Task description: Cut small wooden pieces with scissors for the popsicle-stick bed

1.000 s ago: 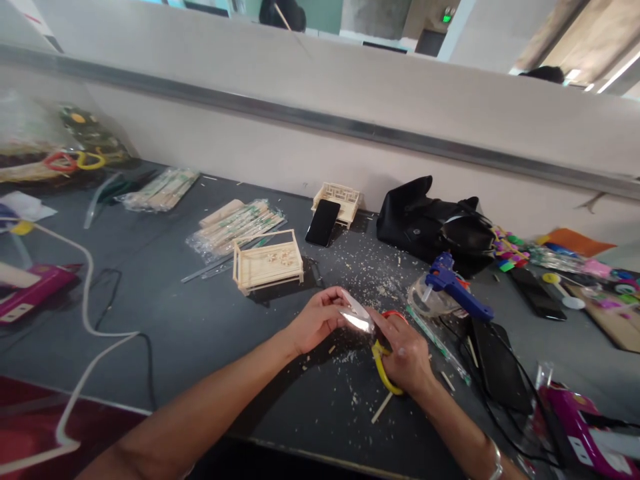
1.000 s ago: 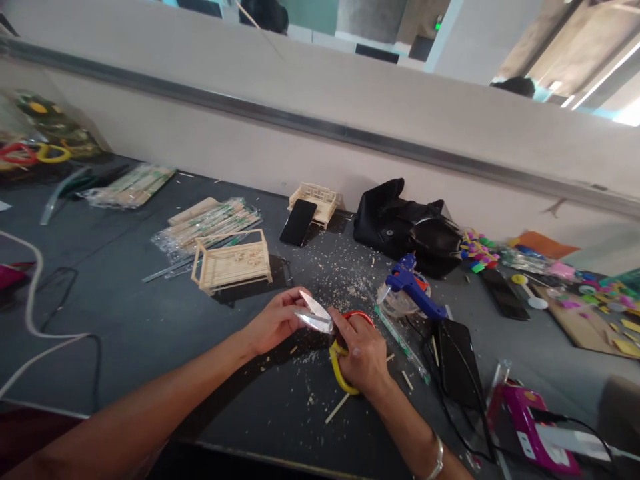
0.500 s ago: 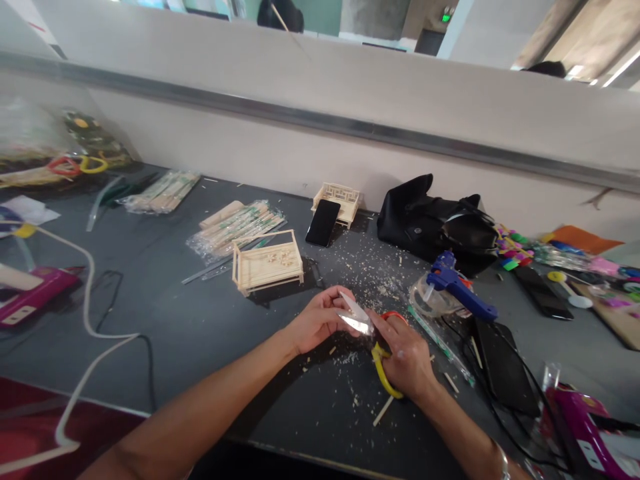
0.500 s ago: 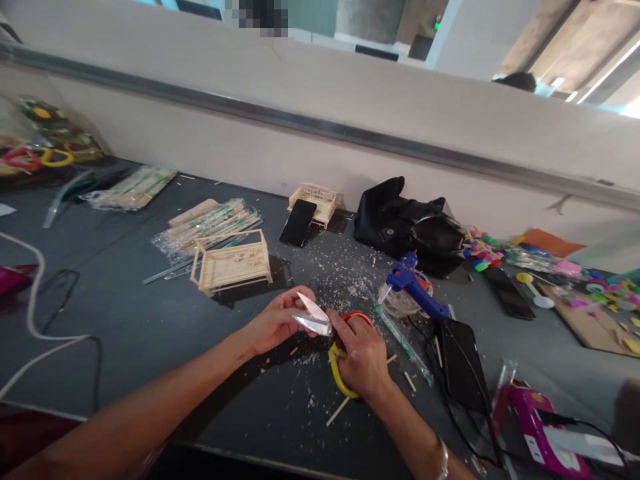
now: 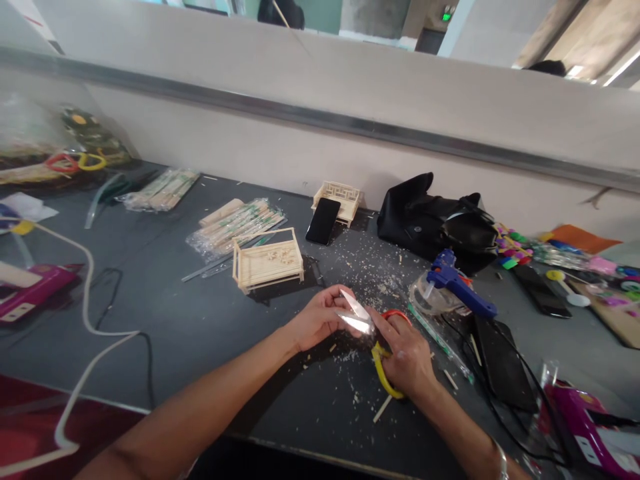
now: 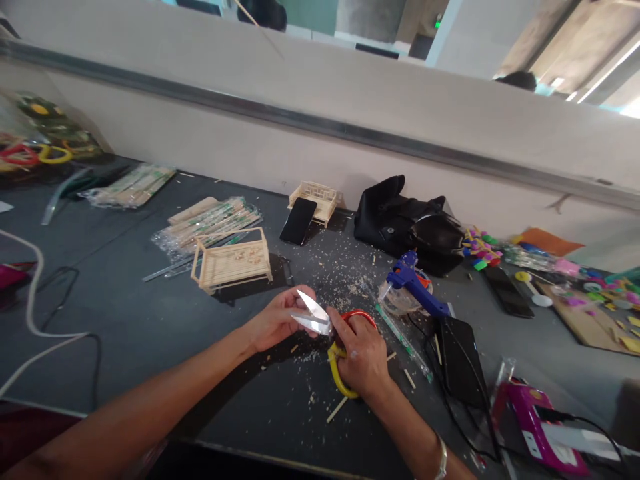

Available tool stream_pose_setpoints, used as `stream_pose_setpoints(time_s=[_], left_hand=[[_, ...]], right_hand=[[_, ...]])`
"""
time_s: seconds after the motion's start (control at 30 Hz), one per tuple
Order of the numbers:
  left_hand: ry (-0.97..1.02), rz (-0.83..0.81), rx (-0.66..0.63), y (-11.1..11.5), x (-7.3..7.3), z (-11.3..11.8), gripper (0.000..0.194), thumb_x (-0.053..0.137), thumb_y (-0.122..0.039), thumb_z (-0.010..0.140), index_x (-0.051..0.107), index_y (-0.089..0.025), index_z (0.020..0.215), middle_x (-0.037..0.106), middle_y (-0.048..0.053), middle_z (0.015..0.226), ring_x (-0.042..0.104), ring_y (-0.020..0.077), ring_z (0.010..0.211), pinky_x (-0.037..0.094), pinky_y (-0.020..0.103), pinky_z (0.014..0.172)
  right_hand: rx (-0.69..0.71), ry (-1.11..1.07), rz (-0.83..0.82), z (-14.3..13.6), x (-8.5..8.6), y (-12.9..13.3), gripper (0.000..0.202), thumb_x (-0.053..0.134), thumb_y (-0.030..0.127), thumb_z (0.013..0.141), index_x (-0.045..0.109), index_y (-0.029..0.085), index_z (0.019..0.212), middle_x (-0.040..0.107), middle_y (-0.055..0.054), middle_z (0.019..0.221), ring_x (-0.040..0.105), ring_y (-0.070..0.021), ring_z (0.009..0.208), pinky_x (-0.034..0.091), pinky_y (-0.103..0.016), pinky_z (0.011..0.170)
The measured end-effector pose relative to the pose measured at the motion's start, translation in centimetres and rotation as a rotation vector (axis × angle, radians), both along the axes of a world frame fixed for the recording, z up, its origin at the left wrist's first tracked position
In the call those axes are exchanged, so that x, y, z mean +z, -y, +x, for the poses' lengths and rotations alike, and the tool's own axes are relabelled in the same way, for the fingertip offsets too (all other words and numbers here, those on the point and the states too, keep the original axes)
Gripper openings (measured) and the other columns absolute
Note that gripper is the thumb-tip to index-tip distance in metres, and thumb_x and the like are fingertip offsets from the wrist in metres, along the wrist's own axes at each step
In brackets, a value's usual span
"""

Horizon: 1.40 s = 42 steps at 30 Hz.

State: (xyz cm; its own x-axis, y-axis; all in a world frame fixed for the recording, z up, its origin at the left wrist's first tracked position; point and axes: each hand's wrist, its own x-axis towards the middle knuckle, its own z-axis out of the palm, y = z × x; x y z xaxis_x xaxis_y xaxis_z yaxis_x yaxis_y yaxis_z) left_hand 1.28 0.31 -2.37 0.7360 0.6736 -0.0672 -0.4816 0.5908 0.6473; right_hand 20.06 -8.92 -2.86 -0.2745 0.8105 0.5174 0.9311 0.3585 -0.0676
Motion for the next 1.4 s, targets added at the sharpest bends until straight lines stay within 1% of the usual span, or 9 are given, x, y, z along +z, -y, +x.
stream_pose_setpoints(time_s=[0.17,0.27,0.33,0.43,0.6,0.87,1.07,1.23,1.4], left_hand=[[0.009,0.023,-0.014,0.0,0.1,0.0,0.031,0.084,-0.011,0.062,0.063,-0.015,0.085,0.073,0.002,0.072,0.068,0.0156,0.059,0.06,0.028,0.058],[0.031,0.042,-0.007,0.0,0.4,0.0,0.029,0.085,-0.014,0.064,0.065,-0.015,0.084,0.073,0.002,0.071,0.067,0.0135,0.057,0.06,0.028,0.06],[0.023,0.042,0.035,-0.1,0.5,0.0,0.027,0.085,-0.015,0.065,0.067,-0.014,0.085,0.072,0.002,0.072,0.067,0.0129,0.059,0.06,0.027,0.063],[-0.001,0.018,0.121,-0.4,0.7,0.0,0.027,0.086,-0.016,0.065,0.07,-0.014,0.087,0.071,0.001,0.071,0.069,0.0131,0.065,0.06,0.027,0.07],[-0.037,0.015,0.164,-0.6,1.0,0.2,0.024,0.087,-0.018,0.063,0.071,-0.012,0.079,0.072,0.002,0.074,0.069,0.0126,0.066,0.061,0.027,0.071],[-0.078,-0.012,0.195,-0.8,1.3,0.1,0.031,0.091,-0.02,0.055,0.066,-0.013,0.072,0.069,0.001,0.066,0.07,0.0156,0.063,0.059,0.026,0.064],[-0.034,-0.02,0.188,-0.6,1.5,0.2,0.029,0.09,-0.017,0.056,0.064,-0.013,0.069,0.069,0.0,0.067,0.065,0.0107,0.059,0.058,0.027,0.067],[0.007,-0.03,0.17,-0.5,1.5,0.2,0.027,0.087,-0.013,0.057,0.062,-0.013,0.067,0.069,0.0,0.07,0.066,0.0116,0.058,0.059,0.028,0.066],[0.025,0.001,0.163,-0.4,1.2,0.3,0.025,0.084,-0.012,0.062,0.064,-0.014,0.077,0.069,-0.001,0.068,0.067,0.0126,0.061,0.059,0.027,0.067]], right_hand=[[-0.005,0.002,0.022,0.2,-0.4,0.1,0.063,0.049,0.005,0.07,0.064,0.023,0.129,0.066,-0.005,0.08,0.06,-0.0166,0.065,0.05,-0.023,0.055],[0.017,-0.069,0.038,0.2,-0.6,-0.1,0.056,0.048,0.006,0.072,0.067,0.02,0.122,0.069,-0.004,0.076,0.062,-0.0157,0.059,0.051,-0.023,0.052],[0.013,-0.142,0.044,0.3,-0.7,-0.3,0.05,0.047,0.008,0.075,0.068,0.02,0.12,0.072,-0.004,0.079,0.064,-0.0156,0.06,0.053,-0.023,0.054],[-0.034,-0.232,0.09,0.7,-0.6,-0.7,0.042,0.049,0.013,0.081,0.068,0.018,0.118,0.075,-0.006,0.087,0.069,-0.0171,0.067,0.057,-0.025,0.06],[-0.131,-0.298,0.093,1.4,-0.8,-1.1,0.033,0.049,0.024,0.087,0.07,0.018,0.111,0.076,-0.006,0.083,0.071,-0.019,0.071,0.059,-0.028,0.064],[-0.105,-0.28,0.138,1.3,-0.9,-1.3,0.031,0.049,0.022,0.088,0.07,0.018,0.111,0.077,-0.006,0.088,0.072,-0.0181,0.073,0.059,-0.026,0.066],[-0.103,-0.278,0.141,1.3,-0.7,-1.2,0.032,0.05,0.022,0.086,0.069,0.018,0.112,0.077,-0.005,0.085,0.071,-0.0171,0.069,0.058,-0.025,0.063],[-0.069,-0.253,0.098,1.0,-0.2,-0.9,0.04,0.05,0.016,0.083,0.066,0.019,0.12,0.075,-0.004,0.085,0.069,-0.0174,0.071,0.058,-0.027,0.065],[0.007,-0.224,0.002,0.7,0.1,-0.9,0.052,0.051,0.011,0.078,0.062,0.021,0.128,0.071,-0.002,0.081,0.065,-0.016,0.066,0.056,-0.026,0.062]])
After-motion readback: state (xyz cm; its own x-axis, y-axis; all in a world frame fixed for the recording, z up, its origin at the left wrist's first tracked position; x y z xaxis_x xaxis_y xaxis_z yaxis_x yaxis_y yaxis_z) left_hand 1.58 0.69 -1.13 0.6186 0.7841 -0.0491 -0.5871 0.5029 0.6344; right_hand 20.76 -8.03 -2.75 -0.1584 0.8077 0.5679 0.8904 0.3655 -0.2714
